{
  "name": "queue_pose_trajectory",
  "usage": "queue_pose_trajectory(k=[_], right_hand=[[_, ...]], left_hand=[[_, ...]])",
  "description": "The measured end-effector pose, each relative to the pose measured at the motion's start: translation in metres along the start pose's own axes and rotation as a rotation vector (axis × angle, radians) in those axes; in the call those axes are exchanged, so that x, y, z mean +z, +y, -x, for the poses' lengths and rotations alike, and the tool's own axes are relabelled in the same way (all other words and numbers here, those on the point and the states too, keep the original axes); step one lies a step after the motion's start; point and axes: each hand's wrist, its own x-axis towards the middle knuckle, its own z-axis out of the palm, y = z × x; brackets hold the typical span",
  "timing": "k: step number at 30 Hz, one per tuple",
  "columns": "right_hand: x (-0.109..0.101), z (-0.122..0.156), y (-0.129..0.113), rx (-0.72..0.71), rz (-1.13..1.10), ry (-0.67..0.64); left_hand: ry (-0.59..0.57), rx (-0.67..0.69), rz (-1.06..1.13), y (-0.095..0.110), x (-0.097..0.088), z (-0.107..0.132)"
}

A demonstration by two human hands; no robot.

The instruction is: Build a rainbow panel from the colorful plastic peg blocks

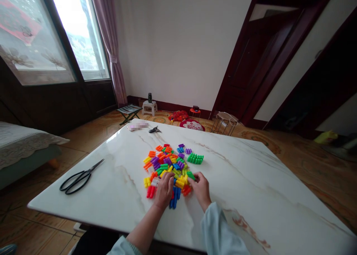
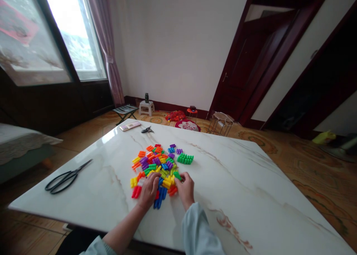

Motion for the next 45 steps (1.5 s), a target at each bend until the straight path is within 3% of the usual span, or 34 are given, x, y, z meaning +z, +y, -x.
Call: queue_pose_trajectory(k=[4, 9, 15, 23, 27, 31, 38, 45], right_hand=[[-0.037, -0.039, 0.034, -0.009, 0.208, 0.013], [-0.067, -0.088, 0.045, -0.055, 0.4, 0.031], [-0.066, -0.12, 0.045, -0.057, 0.595, -0.015], [-0.051, -0.127, 0.05, -0.092, 0.646, -0.042], [-0.051, -0.118, 0.049, -0.1, 0.616, 0.02], [-0.048, -0.082, 0.043, -0.107, 0.573, 0.093], [-0.026, -0.006, 0.029, -0.167, 0.636, -0.157], [-0.015, 0.0, 0.028, -0.171, 0.773, -0.135]], left_hand=[[-0.018, -0.03, 0.011, -0.002, 0.001, 0.001], [-0.014, -0.038, 0.01, -0.006, 0.003, 0.001], [-0.011, -0.02, -0.001, -0.001, 0.001, -0.001], [-0.031, -0.039, 0.013, 0.0, -0.001, -0.001], [-0.03, -0.04, 0.009, 0.001, -0.001, -0.001], [-0.02, -0.037, -0.002, 0.001, 0.0, -0.001], [0.003, -0.018, -0.015, -0.002, 0.004, -0.002], [0.005, 0.024, -0.046, 0.003, 0.0, -0.01]])
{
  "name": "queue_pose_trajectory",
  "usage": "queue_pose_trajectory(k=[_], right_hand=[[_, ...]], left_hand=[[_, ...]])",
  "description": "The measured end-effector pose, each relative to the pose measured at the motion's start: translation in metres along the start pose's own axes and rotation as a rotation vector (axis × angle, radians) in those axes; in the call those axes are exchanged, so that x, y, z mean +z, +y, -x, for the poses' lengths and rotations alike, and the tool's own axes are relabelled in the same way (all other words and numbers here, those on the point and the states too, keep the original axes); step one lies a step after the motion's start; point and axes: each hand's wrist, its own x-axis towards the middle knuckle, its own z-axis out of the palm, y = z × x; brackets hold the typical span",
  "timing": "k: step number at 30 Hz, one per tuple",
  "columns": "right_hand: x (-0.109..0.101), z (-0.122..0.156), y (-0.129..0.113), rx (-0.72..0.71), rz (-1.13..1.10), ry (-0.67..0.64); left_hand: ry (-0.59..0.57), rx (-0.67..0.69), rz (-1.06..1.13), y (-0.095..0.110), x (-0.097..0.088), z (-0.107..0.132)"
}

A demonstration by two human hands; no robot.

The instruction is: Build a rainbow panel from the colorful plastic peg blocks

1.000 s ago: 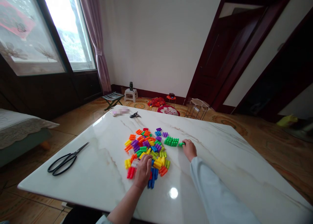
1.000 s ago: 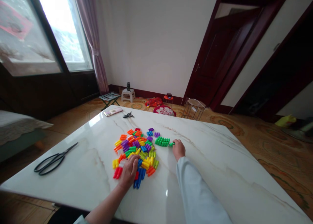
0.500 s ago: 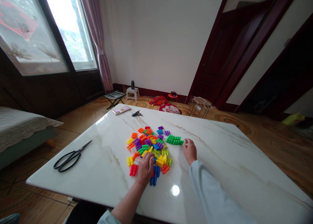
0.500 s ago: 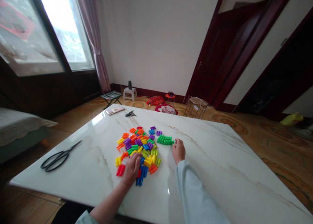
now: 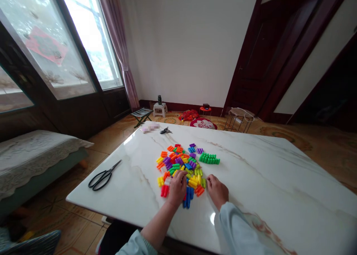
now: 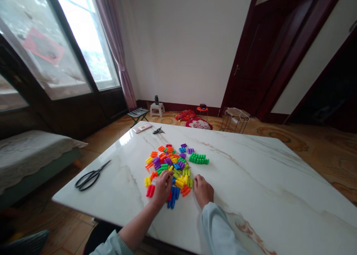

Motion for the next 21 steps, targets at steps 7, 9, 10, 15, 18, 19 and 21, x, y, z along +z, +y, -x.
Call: queue_pose_trajectory(k=[7, 9, 10, 15, 18, 19, 21], right_hand=[[-0.002, -0.001, -0.005, -0.013, 0.059, -0.034], [-0.001, -0.001, -0.005, -0.011, 0.064, -0.039], [0.0, -0.001, -0.005, -0.011, 0.065, -0.037], [0.001, -0.001, -0.004, -0.023, 0.068, -0.017], [0.0, -0.001, -0.005, -0.021, 0.067, -0.017], [-0.001, -0.001, -0.006, -0.019, 0.07, -0.019], [-0.001, -0.001, -0.006, -0.019, 0.078, -0.027]], left_hand=[[-0.061, -0.221, -0.534, -0.023, -0.021, -0.047], [-0.166, -0.282, -0.618, -0.03, -0.022, -0.058], [-0.212, -0.311, -0.645, -0.032, -0.022, -0.063], [-0.329, -0.36, -0.701, -0.028, -0.017, -0.074], [-0.25, -0.308, -0.622, -0.025, -0.015, -0.079], [-0.229, -0.276, -0.589, -0.025, -0.013, -0.082], [-0.237, -0.213, -0.541, -0.024, -0.006, -0.09]])
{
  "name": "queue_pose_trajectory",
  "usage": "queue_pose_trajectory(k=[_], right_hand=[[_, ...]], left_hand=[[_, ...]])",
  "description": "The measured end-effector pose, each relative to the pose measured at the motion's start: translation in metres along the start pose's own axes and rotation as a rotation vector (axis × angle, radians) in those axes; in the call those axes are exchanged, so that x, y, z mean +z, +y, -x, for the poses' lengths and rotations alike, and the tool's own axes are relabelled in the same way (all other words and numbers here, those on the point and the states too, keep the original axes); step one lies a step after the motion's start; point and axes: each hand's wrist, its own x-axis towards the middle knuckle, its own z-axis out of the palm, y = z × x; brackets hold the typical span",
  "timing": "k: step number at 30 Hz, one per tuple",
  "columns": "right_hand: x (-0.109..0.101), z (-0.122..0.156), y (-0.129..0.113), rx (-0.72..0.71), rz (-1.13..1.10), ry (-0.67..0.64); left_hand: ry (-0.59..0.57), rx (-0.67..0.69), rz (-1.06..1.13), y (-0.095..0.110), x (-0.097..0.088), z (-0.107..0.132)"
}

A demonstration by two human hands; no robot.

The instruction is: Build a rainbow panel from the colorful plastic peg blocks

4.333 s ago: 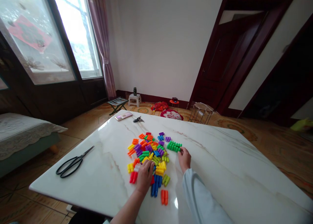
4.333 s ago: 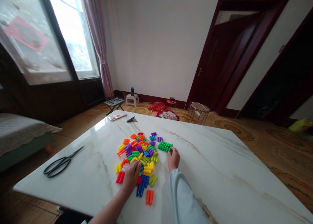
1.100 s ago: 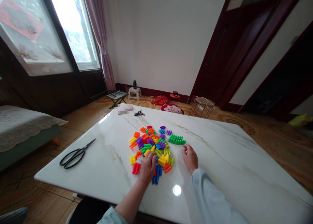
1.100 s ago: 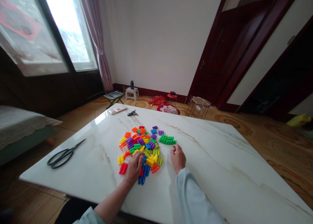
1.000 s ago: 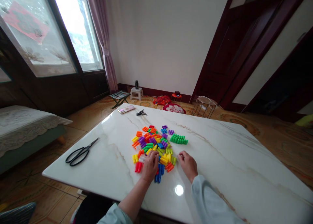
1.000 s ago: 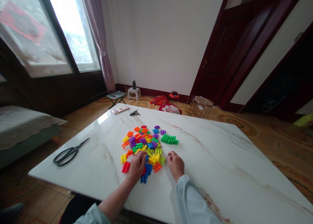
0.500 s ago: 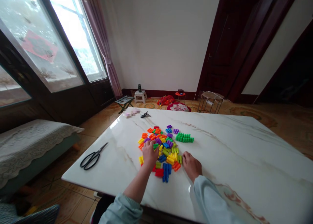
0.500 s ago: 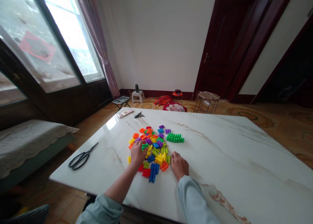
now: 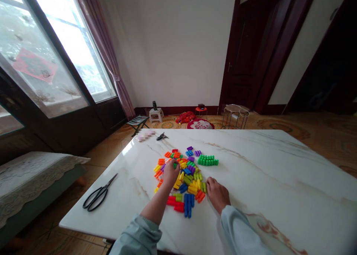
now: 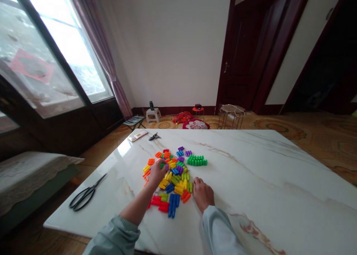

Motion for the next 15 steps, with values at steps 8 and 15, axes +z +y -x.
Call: queue_pose_trajectory(k=[8, 15], right_hand=[[0.001, 0.0, 0.001, 0.018, -0.029, -0.02], [0.001, 0.0, -0.001, 0.013, -0.032, -0.046]], left_hand=[[-0.343, 0.316, -0.082, 0.034, 0.02, -0.055], [-0.525, 0.453, -0.228, 0.05, 0.023, -0.08]])
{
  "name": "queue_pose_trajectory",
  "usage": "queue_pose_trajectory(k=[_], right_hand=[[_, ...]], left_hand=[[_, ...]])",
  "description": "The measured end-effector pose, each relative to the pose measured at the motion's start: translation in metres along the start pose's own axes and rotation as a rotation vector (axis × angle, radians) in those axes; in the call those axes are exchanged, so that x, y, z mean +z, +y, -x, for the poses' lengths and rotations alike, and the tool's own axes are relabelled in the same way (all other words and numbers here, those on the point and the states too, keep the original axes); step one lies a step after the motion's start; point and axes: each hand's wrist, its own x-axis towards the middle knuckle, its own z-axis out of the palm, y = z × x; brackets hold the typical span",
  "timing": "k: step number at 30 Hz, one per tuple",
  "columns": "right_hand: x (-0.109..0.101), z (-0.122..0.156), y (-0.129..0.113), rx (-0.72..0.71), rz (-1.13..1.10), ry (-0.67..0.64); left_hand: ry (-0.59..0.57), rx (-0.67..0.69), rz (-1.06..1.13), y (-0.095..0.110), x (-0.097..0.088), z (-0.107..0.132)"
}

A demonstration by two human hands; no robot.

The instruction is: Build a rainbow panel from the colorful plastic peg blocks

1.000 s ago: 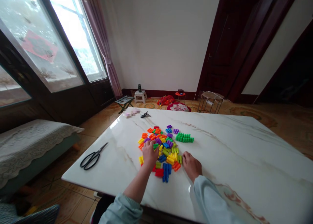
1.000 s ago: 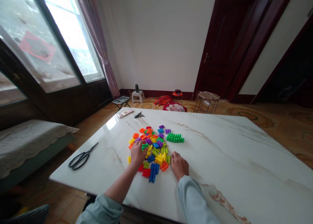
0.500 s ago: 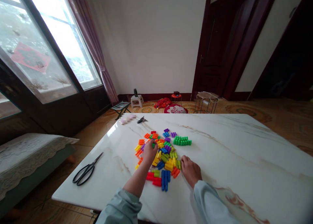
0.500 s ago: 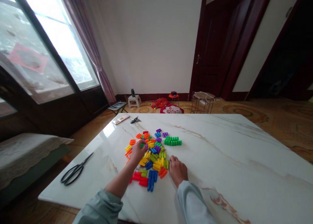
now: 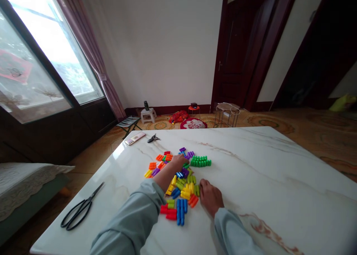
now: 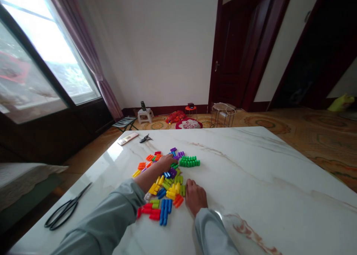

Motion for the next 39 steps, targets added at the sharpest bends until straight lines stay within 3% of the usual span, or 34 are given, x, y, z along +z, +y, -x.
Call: queue_pose_trajectory(k=[8, 14, 16, 18, 20, 23, 26, 31, 39], right_hand=[[0.001, 0.0, 0.001, -0.004, -0.005, 0.012], [-0.001, 0.0, -0.001, 0.014, -0.014, -0.004], [-0.001, -0.001, -0.001, 0.026, -0.03, -0.016], [-0.002, -0.001, -0.001, 0.048, -0.065, -0.017], [-0.003, 0.0, -0.001, 0.059, -0.13, 0.002], [-0.005, 0.003, 0.0, 0.009, -0.271, 0.085], [-0.007, 0.007, 0.001, -0.075, -0.392, 0.111], [0.0, 0.008, 0.008, -0.136, -0.495, 0.07], [0.015, 0.003, 0.016, -0.086, -0.533, 0.095]], left_hand=[[-0.018, -0.01, -0.001, -0.003, 0.004, -0.001], [0.165, -0.025, 0.132, -0.001, -0.002, 0.018], [0.308, -0.047, 0.32, 0.008, 0.005, 0.03], [0.471, -0.069, 0.77, 0.021, 0.021, 0.046], [0.427, -0.091, 1.184, 0.036, 0.042, 0.063], [0.364, -0.094, 1.376, 0.058, 0.068, 0.085], [0.366, -0.033, 1.31, 0.072, 0.077, 0.095], [0.421, 0.053, 1.088, 0.077, 0.074, 0.092], [0.35, -0.276, 1.17, 0.087, 0.072, 0.083]])
